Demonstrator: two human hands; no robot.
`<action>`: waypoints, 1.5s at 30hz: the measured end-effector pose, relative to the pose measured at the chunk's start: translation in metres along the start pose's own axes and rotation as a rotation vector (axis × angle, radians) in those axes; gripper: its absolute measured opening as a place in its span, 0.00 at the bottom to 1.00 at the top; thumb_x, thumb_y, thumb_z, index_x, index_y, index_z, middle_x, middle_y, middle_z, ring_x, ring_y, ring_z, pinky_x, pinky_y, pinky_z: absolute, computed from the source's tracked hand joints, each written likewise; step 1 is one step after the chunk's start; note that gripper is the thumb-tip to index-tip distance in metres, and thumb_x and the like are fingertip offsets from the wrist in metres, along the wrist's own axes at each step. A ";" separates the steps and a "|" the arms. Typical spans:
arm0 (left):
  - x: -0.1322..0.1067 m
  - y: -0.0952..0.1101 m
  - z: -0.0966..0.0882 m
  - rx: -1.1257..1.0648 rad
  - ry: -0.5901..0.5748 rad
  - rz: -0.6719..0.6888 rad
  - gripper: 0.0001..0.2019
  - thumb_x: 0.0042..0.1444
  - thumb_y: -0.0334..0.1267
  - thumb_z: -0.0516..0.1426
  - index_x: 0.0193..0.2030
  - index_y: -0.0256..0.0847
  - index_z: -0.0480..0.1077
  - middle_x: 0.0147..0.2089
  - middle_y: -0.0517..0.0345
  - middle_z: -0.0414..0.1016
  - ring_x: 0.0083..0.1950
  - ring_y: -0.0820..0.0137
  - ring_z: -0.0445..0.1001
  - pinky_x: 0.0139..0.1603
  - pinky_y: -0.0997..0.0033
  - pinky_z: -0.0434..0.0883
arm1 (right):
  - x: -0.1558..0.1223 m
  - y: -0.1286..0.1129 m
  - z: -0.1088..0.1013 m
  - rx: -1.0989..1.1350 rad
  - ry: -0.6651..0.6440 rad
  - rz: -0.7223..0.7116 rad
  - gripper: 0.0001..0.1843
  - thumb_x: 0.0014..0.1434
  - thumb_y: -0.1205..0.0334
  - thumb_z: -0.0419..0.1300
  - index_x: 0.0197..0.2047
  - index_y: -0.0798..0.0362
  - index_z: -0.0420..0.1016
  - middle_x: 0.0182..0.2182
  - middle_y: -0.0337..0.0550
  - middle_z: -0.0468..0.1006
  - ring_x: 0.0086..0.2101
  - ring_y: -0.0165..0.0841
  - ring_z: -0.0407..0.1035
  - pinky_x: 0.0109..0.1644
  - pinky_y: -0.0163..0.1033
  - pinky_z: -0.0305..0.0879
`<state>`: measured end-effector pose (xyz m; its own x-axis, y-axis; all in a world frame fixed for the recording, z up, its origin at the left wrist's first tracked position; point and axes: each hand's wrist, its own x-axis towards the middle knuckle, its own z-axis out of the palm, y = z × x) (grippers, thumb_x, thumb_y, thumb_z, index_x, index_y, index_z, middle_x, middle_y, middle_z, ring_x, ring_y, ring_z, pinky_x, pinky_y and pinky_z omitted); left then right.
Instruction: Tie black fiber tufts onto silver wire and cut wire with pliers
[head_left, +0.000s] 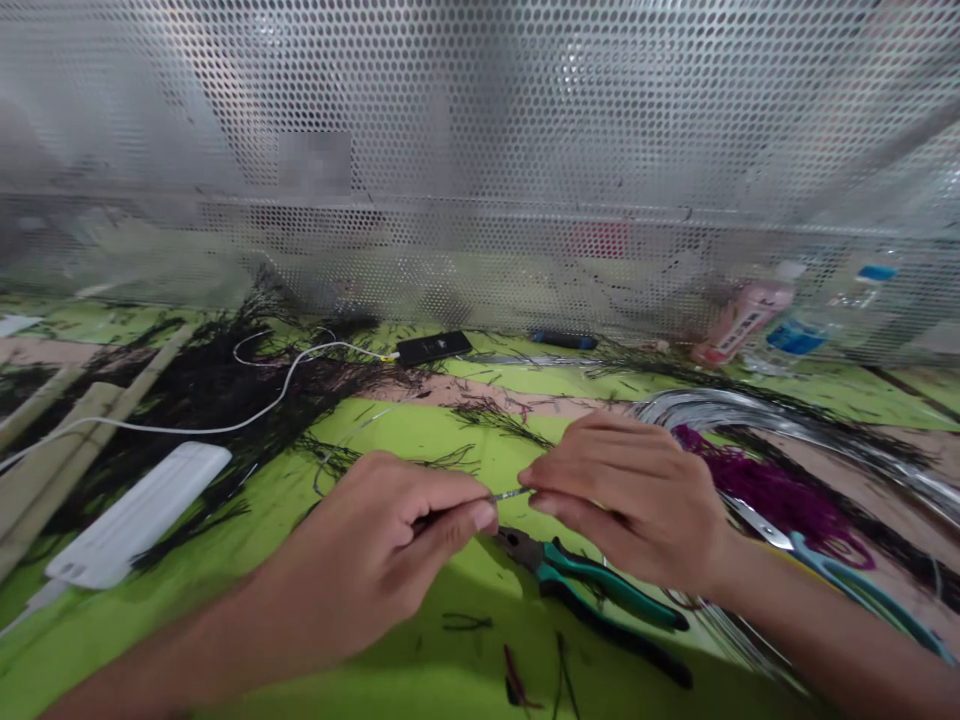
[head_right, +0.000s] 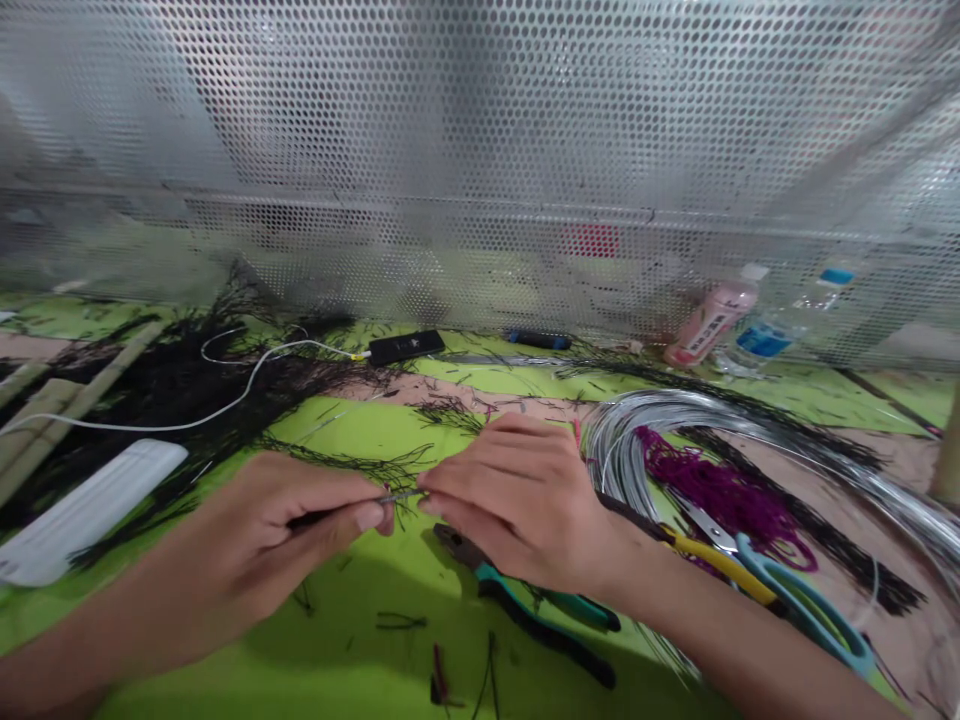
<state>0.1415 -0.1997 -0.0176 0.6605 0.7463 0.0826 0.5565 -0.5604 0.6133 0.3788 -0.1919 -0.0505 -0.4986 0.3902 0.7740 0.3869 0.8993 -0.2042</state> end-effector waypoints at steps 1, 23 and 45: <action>0.000 0.000 0.002 0.021 0.004 0.005 0.20 0.71 0.42 0.50 0.27 0.40 0.55 0.22 0.67 0.49 0.24 0.77 0.51 0.26 0.71 0.48 | 0.001 -0.003 0.000 0.062 -0.034 0.129 0.03 0.65 0.68 0.63 0.38 0.55 0.80 0.28 0.38 0.83 0.26 0.27 0.74 0.38 0.37 0.71; 0.027 -0.017 0.091 -0.166 -0.121 -0.116 0.18 0.70 0.45 0.49 0.39 0.36 0.76 0.26 0.61 0.67 0.23 0.73 0.58 0.25 0.73 0.50 | -0.167 -0.041 -0.003 -0.472 -0.525 0.600 0.26 0.71 0.51 0.53 0.66 0.55 0.68 0.56 0.56 0.78 0.55 0.47 0.73 0.56 0.55 0.72; 0.050 0.005 0.115 -0.805 -0.382 -0.230 0.13 0.70 0.31 0.48 0.57 0.34 0.65 0.30 0.62 0.71 0.28 0.74 0.73 0.32 0.72 0.64 | -0.135 -0.028 -0.016 0.125 -0.062 0.974 0.19 0.68 0.48 0.57 0.50 0.54 0.77 0.38 0.44 0.82 0.37 0.34 0.74 0.40 0.38 0.70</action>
<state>0.2354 -0.2068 -0.1004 0.7785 0.5586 -0.2863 0.2703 0.1133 0.9561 0.4480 -0.2735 -0.1396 -0.0468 0.9783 0.2017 0.5675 0.1923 -0.8006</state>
